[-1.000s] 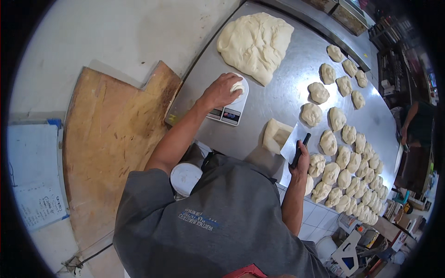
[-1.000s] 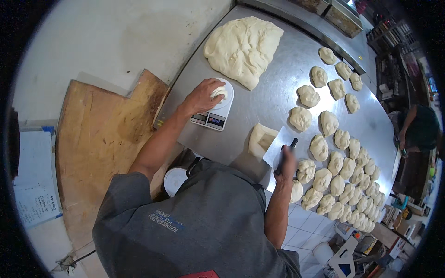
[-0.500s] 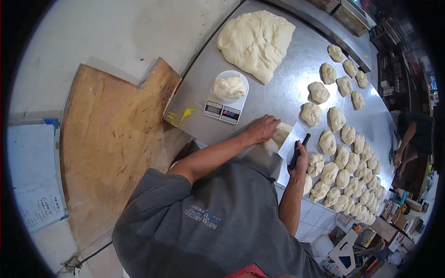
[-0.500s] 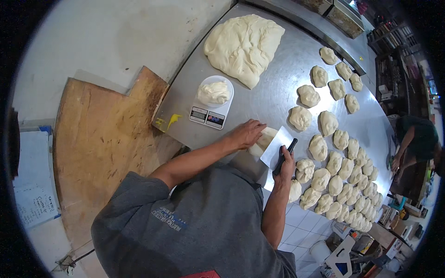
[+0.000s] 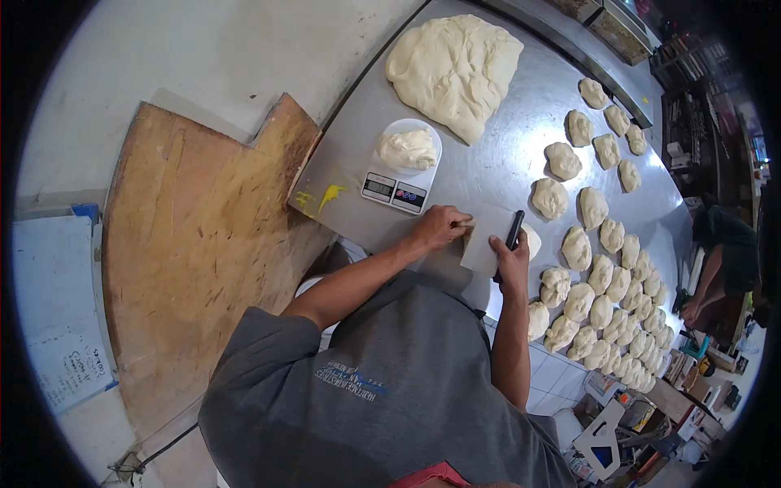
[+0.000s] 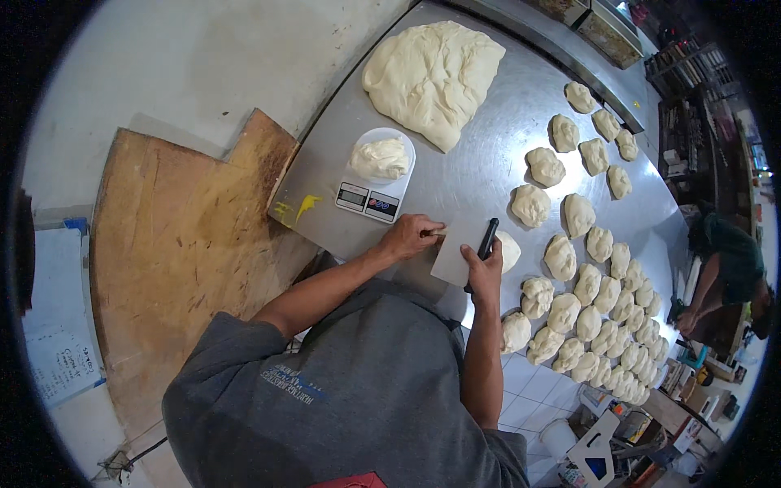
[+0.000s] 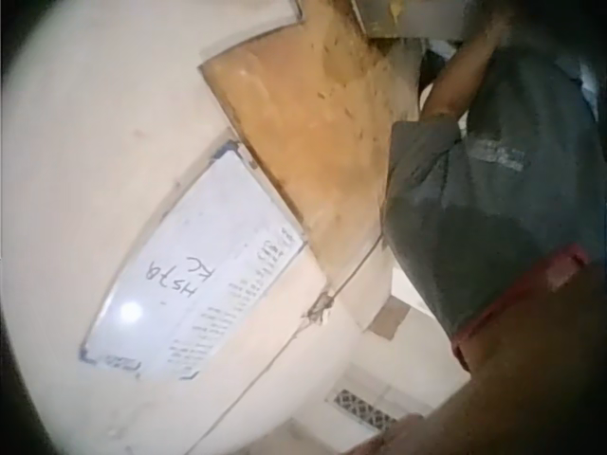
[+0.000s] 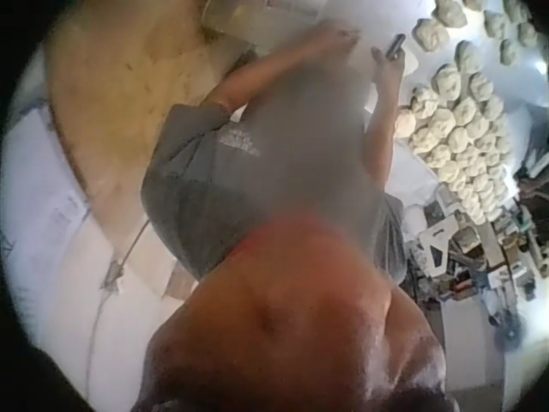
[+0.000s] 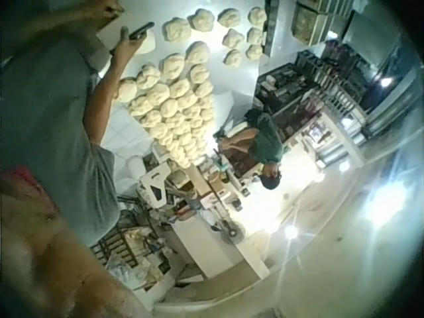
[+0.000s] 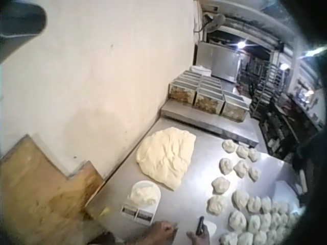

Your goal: Portioning and shaping bread dough on a metal workbench in a bakery.

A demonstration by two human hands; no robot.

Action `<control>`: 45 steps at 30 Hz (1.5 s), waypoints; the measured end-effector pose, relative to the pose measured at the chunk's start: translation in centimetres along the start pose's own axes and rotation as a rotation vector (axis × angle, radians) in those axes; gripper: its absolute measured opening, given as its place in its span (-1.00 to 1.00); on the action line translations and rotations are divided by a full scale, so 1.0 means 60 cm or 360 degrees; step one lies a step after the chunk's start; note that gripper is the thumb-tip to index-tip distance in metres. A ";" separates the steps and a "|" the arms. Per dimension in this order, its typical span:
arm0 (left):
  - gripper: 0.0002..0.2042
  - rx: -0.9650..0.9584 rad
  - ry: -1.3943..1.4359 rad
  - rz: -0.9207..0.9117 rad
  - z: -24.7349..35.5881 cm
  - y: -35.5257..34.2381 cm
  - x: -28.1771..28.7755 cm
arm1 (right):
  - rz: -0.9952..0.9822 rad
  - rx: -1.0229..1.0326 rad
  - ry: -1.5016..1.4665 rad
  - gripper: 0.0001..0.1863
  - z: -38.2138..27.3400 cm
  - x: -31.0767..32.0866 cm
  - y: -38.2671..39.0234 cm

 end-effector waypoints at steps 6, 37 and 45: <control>-0.80 -0.0652 -0.0198 0.0451 0.084 -0.006 0.075 | -0.0054 0.0132 0.0079 -0.46 -0.006 -0.025 -0.005; -0.85 -0.0776 -0.0663 0.0806 0.135 -0.052 0.223 | -0.0125 0.0187 0.0027 -0.50 -0.073 -0.258 -0.046; -0.78 -0.0721 0.0183 0.0705 0.258 0.006 0.173 | -0.0108 0.0300 -0.0400 -0.62 -0.084 -0.177 -0.090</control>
Point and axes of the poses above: each hand's wrist, its own y-axis away from the middle knuckle, its own x-axis out of the back of the hand, z = x × y, the point moved 9 cm from there along -y, towards the middle knuckle, and after that the axes turned 10 degrees about z, right-handed, at the moved point
